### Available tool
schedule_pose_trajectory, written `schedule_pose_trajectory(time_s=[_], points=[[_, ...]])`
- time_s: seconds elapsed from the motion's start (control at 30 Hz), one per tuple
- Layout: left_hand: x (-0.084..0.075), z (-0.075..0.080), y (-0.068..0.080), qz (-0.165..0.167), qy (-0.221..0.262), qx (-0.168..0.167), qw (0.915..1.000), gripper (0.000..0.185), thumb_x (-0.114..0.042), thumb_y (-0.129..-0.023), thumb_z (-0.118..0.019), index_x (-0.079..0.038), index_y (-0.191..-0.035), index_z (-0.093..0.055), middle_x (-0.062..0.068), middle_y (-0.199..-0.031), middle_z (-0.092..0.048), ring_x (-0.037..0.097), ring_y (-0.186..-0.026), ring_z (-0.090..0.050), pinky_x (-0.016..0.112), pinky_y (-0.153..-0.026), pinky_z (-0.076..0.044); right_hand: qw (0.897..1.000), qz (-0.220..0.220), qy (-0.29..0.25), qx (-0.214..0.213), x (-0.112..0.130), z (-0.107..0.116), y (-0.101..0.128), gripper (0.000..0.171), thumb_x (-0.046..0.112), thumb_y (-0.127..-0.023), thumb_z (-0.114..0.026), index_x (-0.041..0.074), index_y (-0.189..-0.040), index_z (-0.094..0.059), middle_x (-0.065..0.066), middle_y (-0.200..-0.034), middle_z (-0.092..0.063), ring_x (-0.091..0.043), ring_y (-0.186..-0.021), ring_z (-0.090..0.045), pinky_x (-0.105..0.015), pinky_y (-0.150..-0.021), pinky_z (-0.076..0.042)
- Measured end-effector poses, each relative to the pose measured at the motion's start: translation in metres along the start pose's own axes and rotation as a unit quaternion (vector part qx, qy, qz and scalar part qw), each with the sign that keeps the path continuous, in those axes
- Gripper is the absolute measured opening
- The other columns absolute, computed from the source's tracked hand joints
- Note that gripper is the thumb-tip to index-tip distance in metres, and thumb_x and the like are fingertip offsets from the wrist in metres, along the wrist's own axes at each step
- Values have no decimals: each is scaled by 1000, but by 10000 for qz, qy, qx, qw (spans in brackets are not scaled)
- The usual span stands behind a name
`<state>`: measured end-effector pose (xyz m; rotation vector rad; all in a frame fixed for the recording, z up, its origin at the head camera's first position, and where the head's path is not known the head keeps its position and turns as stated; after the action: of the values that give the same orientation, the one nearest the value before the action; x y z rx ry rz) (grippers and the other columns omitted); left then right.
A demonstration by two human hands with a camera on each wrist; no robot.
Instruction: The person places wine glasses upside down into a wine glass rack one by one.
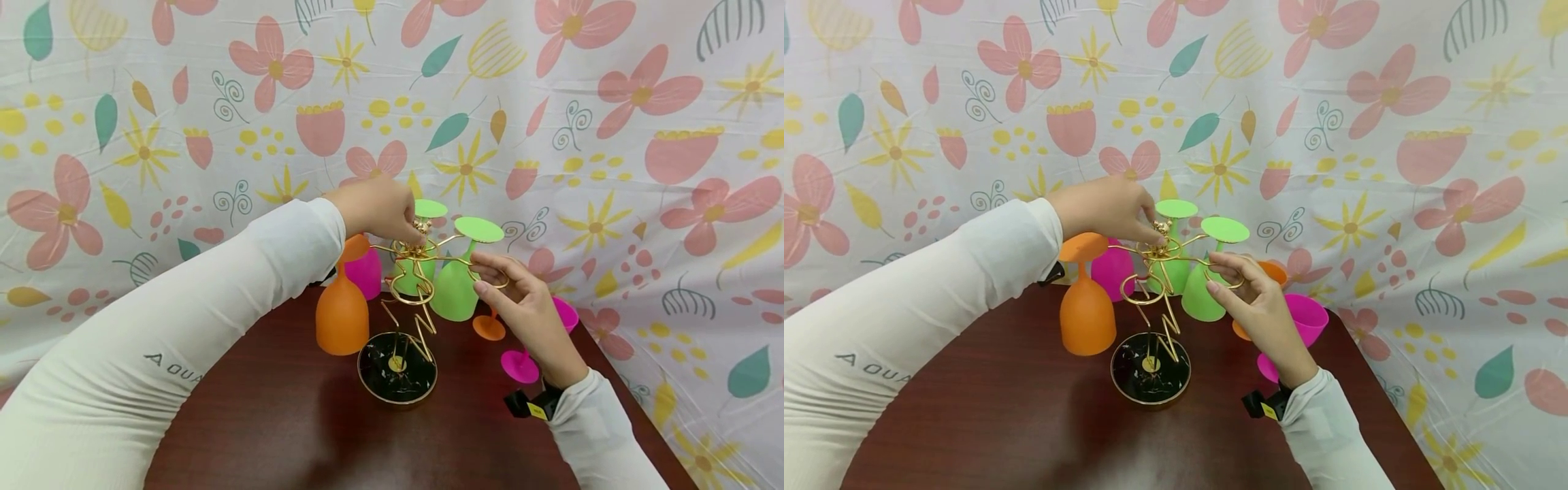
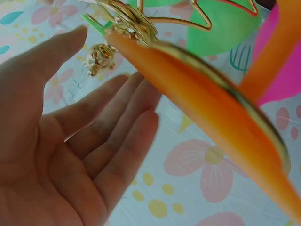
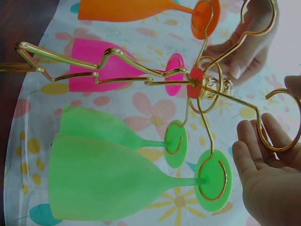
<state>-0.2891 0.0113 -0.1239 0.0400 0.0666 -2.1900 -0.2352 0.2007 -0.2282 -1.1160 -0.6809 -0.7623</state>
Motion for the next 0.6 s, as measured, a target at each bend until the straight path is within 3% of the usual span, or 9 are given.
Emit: schedule_pose_trajectory(time_s=[0.07, 0.17, 0.3, 0.6], points=[[-4, 3, -2, -99, 59, -205, 9997, 27, -43, -90, -68, -15, -88, -69, -6, -80, -59, 11, -69, -50, 26, -65, -44, 10000, 26, -21, 19, 1, 0, 0, 42, 11, -97, -61, 8, -138, -54, -14, -133, -51, -26, -117, -52, -24, -89, -50], [-11, 5, -5, -272, 71, -395, 9988, 28, -34, -91, -70, -15, -111, -71, -2, -107, -67, 16, -94, -59, 31, -81, -50, 10000, 25, -65, 14, 1, 0, 0, 41, 13, -99, -59, 8, -139, -53, -14, -134, -51, -25, -118, -52, -24, -90, -49], [-17, 5, -9, -429, 62, -491, 9979, 20, -24, -90, -71, -13, -106, -75, 0, -106, -69, 18, -97, -60, 30, -82, -50, 9999, -16, -133, -11, -1, 0, 1, 42, 17, -101, -55, 8, -142, -50, -16, -136, -51, -26, -122, -50, -25, -94, -47], [-20, 7, -9, -421, 40, -650, 9970, 19, -21, -88, -75, -12, -104, -76, 0, -106, -69, 20, -97, -59, 31, -83, -49, 9998, 24, -185, -39, -4, 1, 4, 43, 16, -102, -54, 11, -144, -49, -18, -135, -53, -25, -126, -50, -25, -97, -46]])
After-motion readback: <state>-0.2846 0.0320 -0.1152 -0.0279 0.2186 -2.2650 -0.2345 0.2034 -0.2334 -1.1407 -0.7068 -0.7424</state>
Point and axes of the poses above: each hand's wrist, its own y-axis away from the middle knuckle, its own z-axis out of the back of the hand, x = y × z, the point moved 7 cm from there along -y, towards the middle knuckle
